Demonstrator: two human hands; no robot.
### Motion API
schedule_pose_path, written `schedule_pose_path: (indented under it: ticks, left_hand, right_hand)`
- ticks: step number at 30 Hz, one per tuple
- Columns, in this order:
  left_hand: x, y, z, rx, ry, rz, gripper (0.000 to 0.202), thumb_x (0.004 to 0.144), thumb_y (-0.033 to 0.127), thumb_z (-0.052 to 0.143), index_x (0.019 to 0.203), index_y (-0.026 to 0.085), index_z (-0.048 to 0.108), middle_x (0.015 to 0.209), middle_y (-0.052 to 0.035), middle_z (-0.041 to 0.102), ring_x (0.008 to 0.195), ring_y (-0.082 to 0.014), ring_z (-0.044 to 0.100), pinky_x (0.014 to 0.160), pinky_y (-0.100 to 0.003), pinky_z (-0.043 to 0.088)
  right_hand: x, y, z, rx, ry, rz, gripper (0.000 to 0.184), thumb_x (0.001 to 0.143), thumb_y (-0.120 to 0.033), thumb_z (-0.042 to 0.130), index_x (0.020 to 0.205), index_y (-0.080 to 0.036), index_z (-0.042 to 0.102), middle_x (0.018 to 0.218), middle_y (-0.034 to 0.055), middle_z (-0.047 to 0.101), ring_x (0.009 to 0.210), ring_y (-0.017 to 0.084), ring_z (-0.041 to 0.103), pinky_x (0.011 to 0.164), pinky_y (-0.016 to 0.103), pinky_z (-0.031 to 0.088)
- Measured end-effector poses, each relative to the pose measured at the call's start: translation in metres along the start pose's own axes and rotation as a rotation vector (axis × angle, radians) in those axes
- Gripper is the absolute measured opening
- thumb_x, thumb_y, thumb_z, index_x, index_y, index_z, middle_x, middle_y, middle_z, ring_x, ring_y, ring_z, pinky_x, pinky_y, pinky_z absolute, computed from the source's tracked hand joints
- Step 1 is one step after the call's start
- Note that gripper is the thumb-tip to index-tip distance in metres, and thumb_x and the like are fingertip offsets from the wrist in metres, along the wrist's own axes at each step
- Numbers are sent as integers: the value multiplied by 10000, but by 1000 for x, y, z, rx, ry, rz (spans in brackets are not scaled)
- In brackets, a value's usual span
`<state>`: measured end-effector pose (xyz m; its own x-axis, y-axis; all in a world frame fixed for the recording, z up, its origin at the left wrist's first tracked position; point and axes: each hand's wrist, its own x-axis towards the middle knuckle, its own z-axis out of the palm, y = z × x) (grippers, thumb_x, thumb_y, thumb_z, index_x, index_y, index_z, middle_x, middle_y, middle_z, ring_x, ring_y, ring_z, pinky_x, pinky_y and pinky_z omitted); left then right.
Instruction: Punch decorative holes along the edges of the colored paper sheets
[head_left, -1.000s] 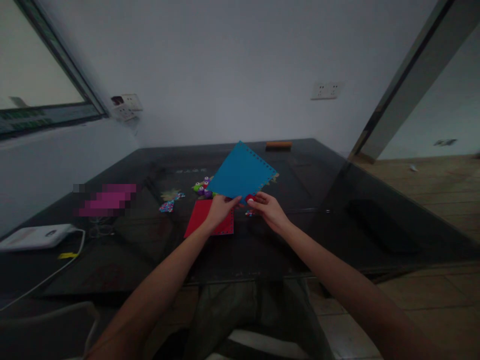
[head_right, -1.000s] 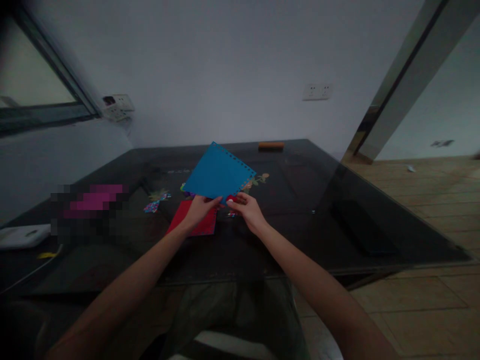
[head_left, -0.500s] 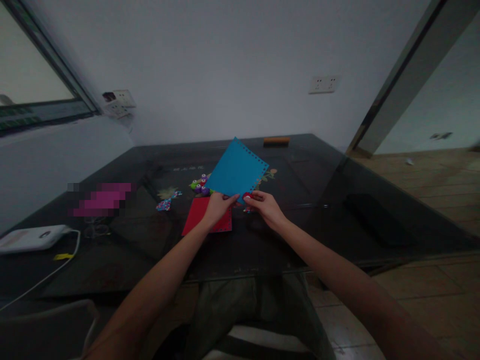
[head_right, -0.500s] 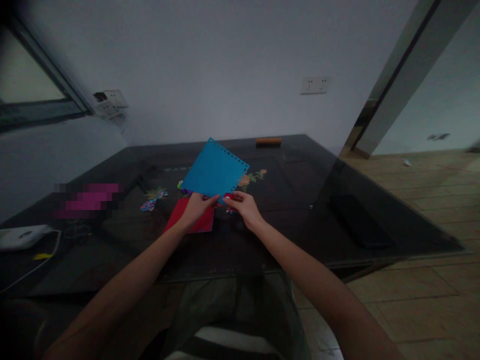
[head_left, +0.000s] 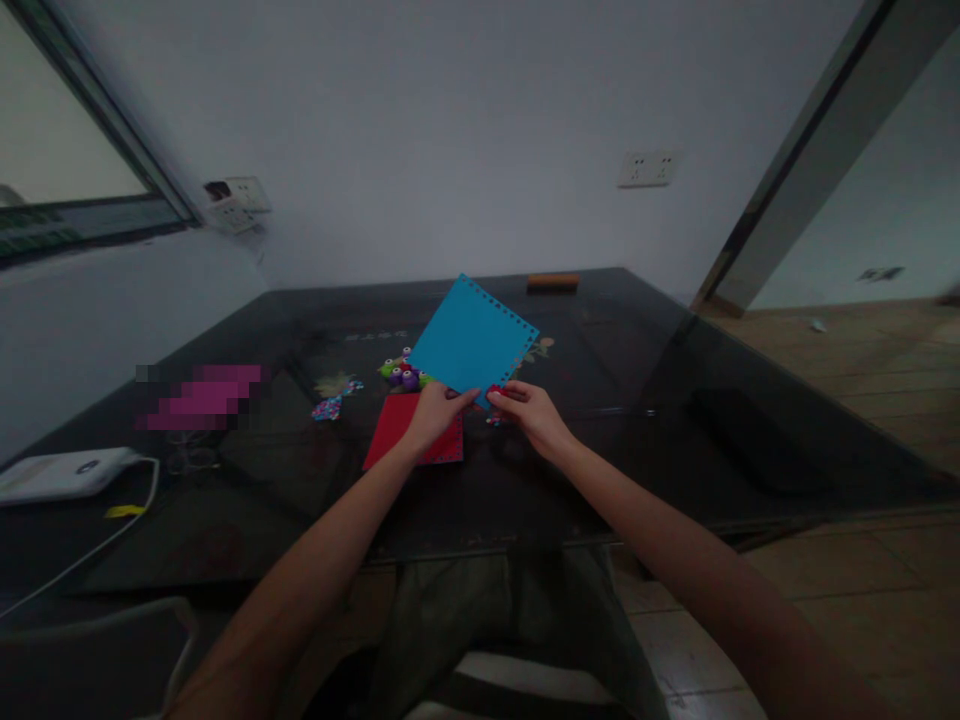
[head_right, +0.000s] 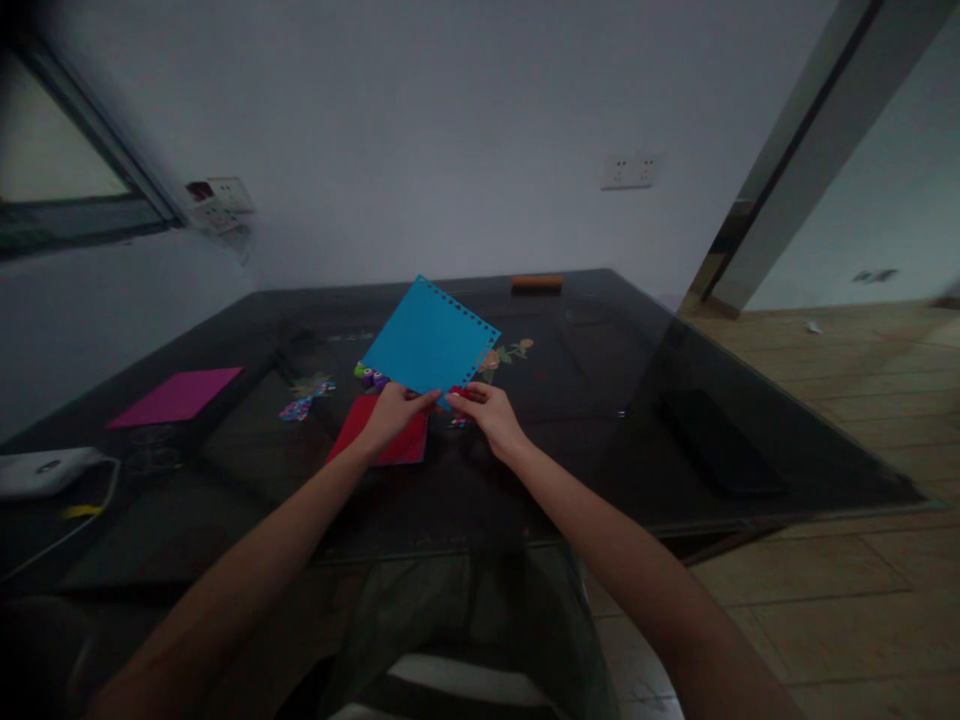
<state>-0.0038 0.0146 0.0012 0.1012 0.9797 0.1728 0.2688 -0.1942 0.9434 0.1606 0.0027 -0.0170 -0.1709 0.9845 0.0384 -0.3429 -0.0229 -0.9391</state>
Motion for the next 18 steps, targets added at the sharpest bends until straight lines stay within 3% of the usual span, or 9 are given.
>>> schedule_pose_path:
  ticks: [18]
  left_hand:
    - [3, -9, 1, -91, -34, 42, 174, 723, 238, 672, 858, 132, 651, 757, -47, 728, 659, -182, 677, 622, -264, 539]
  right_hand:
    - [0, -1, 1, 12, 23, 5, 261, 529, -302, 819, 706, -183, 668, 748, 21, 668, 656, 139, 599, 608, 272, 463]
